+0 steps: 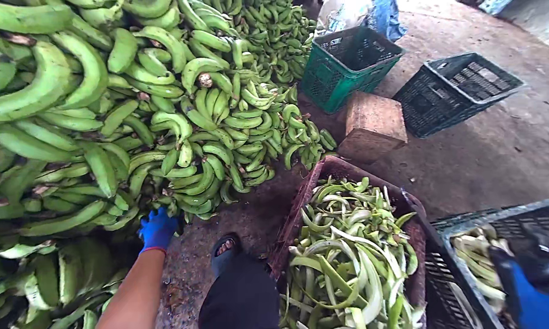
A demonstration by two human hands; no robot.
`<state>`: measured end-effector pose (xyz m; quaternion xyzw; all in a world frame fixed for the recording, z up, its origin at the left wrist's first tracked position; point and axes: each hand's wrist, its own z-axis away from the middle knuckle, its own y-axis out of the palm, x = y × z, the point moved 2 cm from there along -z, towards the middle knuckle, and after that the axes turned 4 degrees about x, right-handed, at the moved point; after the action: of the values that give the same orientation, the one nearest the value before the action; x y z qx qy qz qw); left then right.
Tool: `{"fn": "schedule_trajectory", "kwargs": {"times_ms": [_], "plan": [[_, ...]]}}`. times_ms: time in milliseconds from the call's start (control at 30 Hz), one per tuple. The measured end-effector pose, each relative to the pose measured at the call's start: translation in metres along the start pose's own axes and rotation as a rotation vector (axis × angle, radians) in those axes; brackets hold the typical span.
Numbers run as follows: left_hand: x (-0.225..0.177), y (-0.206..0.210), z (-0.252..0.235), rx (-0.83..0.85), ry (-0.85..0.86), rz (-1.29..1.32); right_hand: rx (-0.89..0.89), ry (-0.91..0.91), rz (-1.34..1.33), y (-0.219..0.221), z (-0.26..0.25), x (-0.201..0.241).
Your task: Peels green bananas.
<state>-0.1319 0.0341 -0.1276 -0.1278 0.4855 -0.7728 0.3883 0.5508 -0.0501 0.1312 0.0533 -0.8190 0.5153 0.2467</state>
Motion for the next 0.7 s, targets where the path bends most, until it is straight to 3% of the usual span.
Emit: {"fn": "schedule_trajectory", "kwargs": {"times_ms": [133, 267, 400, 500, 567, 633, 700], "plan": [[-0.025, -0.012, 0.038, 0.085, 0.215, 0.253, 0.072, -0.283, -0.023, 0.016, 0.021, 0.066], [-0.131, -0.057, 0.154, 0.141, 0.734, 0.321, 0.341, -0.340, -0.283, 0.034, 0.050, 0.124], [-0.235, -0.085, 0.301, -0.052, 1.399, -0.045, 0.593, -0.298, -0.626, 0.031, 0.069, 0.150], [-0.273, -0.072, 0.380, -0.241, 1.730, -0.113, 0.460, -0.255, -0.689, 0.012, 0.067, 0.140], [-0.284, -0.063, 0.400, -0.296, 1.718, 0.022, 0.296, -0.202, -0.732, 0.003, 0.062, 0.123], [-0.283, -0.054, 0.404, -0.223, 1.551, 0.333, 0.175, -0.106, -0.842, -0.006, 0.058, 0.109], [-0.275, -0.041, 0.401, 0.214, 1.260, 0.724, 0.125, -0.041, -0.942, -0.014, 0.058, 0.103]]}}
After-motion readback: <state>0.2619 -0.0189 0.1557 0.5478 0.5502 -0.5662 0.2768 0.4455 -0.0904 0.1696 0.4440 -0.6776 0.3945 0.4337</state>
